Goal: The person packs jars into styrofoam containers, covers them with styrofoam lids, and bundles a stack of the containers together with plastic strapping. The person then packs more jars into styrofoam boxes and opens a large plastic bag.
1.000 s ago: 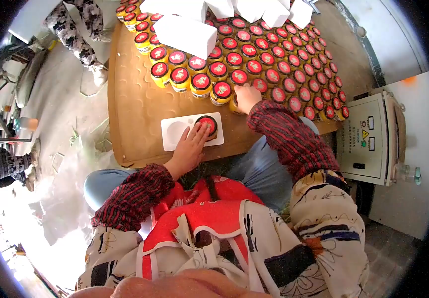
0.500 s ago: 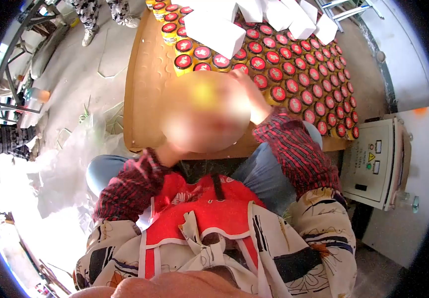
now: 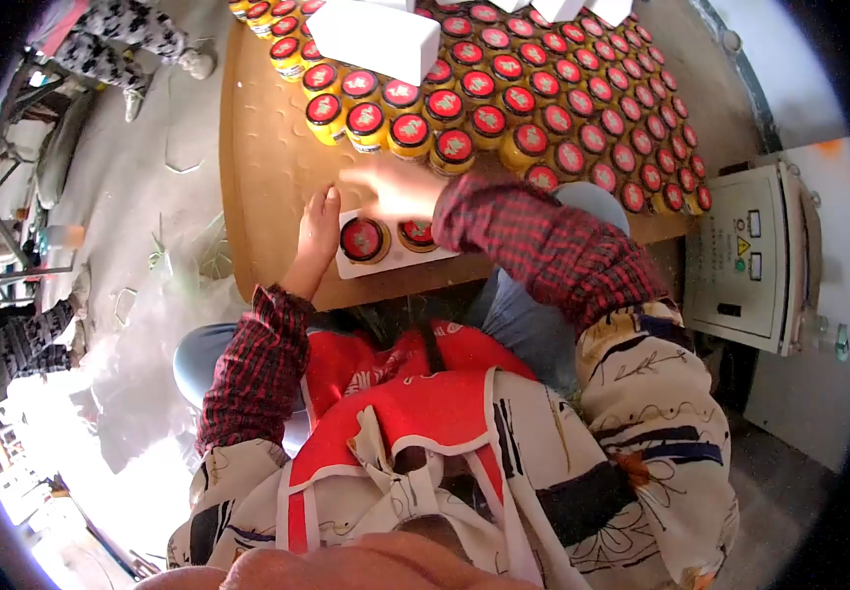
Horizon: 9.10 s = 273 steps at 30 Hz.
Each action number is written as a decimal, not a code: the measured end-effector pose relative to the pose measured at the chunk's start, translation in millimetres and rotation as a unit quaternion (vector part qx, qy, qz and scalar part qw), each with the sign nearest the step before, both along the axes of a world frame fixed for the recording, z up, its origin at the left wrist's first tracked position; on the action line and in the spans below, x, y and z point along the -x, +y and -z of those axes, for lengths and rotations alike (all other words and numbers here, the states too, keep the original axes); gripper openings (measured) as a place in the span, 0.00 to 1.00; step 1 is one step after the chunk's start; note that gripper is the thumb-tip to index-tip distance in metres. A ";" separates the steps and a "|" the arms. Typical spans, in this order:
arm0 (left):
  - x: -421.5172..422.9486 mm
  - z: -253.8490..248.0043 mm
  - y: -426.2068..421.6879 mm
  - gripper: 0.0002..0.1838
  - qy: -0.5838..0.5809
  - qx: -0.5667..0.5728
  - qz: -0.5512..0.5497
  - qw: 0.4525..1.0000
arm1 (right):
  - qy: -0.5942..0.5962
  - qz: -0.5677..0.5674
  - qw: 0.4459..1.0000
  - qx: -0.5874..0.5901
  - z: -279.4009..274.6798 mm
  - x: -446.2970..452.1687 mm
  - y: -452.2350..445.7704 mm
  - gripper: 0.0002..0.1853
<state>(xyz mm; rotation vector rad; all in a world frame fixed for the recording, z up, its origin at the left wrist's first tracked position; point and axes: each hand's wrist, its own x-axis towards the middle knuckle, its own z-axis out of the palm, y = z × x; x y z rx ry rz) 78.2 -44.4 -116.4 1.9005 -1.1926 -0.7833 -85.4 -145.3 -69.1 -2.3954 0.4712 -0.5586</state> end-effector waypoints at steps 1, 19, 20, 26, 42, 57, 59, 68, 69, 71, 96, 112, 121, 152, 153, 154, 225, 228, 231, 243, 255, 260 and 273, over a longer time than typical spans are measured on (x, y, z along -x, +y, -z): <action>3.8 2.9 0.4 0.25 -0.084 0.051 0.020 0.995 | 0.025 0.050 0.996 -0.066 -20.2 3.4 -17.8 0.25; 78.7 -10.9 36.9 0.53 -0.327 0.102 0.404 0.849 | 0.024 0.349 0.931 0.104 -3.6 23.8 -156.5 0.45; 76.6 -6.9 34.9 0.49 -0.289 0.112 0.400 0.863 | -0.030 0.333 0.933 0.131 -3.6 23.2 -155.9 0.41; 37.0 -31.1 3.4 0.29 0.054 0.018 0.112 0.992 | -0.154 0.246 0.934 0.209 -17.5 22.5 -127.9 0.26; -23.6 -17.3 5.8 0.22 0.257 -0.005 -0.026 0.966 | 0.084 0.039 0.996 -0.014 -65.7 104.9 47.8 0.35; -20.1 -31.5 13.6 0.34 0.187 -0.129 0.009 0.974 | 0.143 0.084 0.981 -0.102 -33.4 96.8 36.1 0.39; -12.3 -77.0 20.7 0.29 0.250 -0.189 0.073 0.947 | 0.156 0.072 0.982 -0.084 -36.9 95.4 37.5 0.41; -10.8 -3.1 28.5 0.31 0.381 -0.181 0.043 0.906 | 0.181 0.050 0.980 -0.066 -31.2 95.9 42.2 0.44; -24.0 8.3 17.4 0.32 0.391 -0.187 0.066 0.899 | 0.203 0.047 0.977 -0.041 -20.5 96.8 42.3 0.44; -12.1 -38.9 19.1 0.32 0.393 -0.181 0.054 0.900 | 0.220 0.045 0.974 -0.013 -19.1 88.6 35.4 0.44; -31.3 8.8 54.8 0.33 0.540 -0.359 0.005 0.761 | 0.297 0.106 0.709 -0.631 39.6 122.5 -8.6 0.43; -101.9 6.9 9.8 0.49 0.579 0.098 -0.156 0.794 | -0.024 0.055 0.647 -0.761 44.4 -31.7 12.5 0.33; -61.0 5.6 13.8 0.65 0.601 -0.060 -0.248 0.758 | 0.024 0.381 0.924 0.036 -24.4 7.2 -115.3 0.21; -8.6 -16.9 22.0 0.32 0.258 -0.226 0.098 0.934 | 0.064 -0.114 0.963 0.238 66.2 135.5 6.7 0.13; -13.1 -9.8 23.1 0.32 0.256 -0.225 0.095 0.936 | 0.061 -0.115 0.962 0.240 59.1 131.1 -1.3 0.13; -18.1 1.3 26.3 0.31 0.269 -0.211 0.076 0.937 | 0.072 -0.044 0.984 0.159 45.2 126.0 -11.2 0.14; -17.7 76.9 23.7 0.40 0.110 -0.128 -0.002 0.986 | 0.163 0.314 0.928 0.112 41.6 74.3 -46.0 0.35; -5.6 42.9 26.4 0.37 0.238 -0.148 -0.065 0.958 | 0.101 0.296 0.938 0.152 2.5 68.5 -31.0 0.29; -10.1 40.6 21.2 0.34 0.243 -0.172 -0.097 0.950 | 0.018 0.220 0.964 0.150 -41.9 60.3 -8.8 0.27; -40.6 144.7 10.1 0.19 0.021 -0.020 0.062 0.998 | 0.121 -0.057 0.987 0.087 17.0 -0.8 65.0 0.32; -101.5 -156.6 77.2 0.33 -0.213 0.318 -0.131 0.915 | 0.151 -0.011 0.988 0.009 3.4 -16.8 59.6 0.44; -202.2 -131.2 216.8 0.23 -0.350 0.228 -0.433 0.799 | 0.149 0.022 0.989 0.013 -14.5 -14.2 49.9 0.41; -349.5 -237.3 488.7 0.22 -0.558 -0.179 -0.615 0.527 | 0.151 -0.006 0.988 0.003 -2.7 -11.6 41.8 0.36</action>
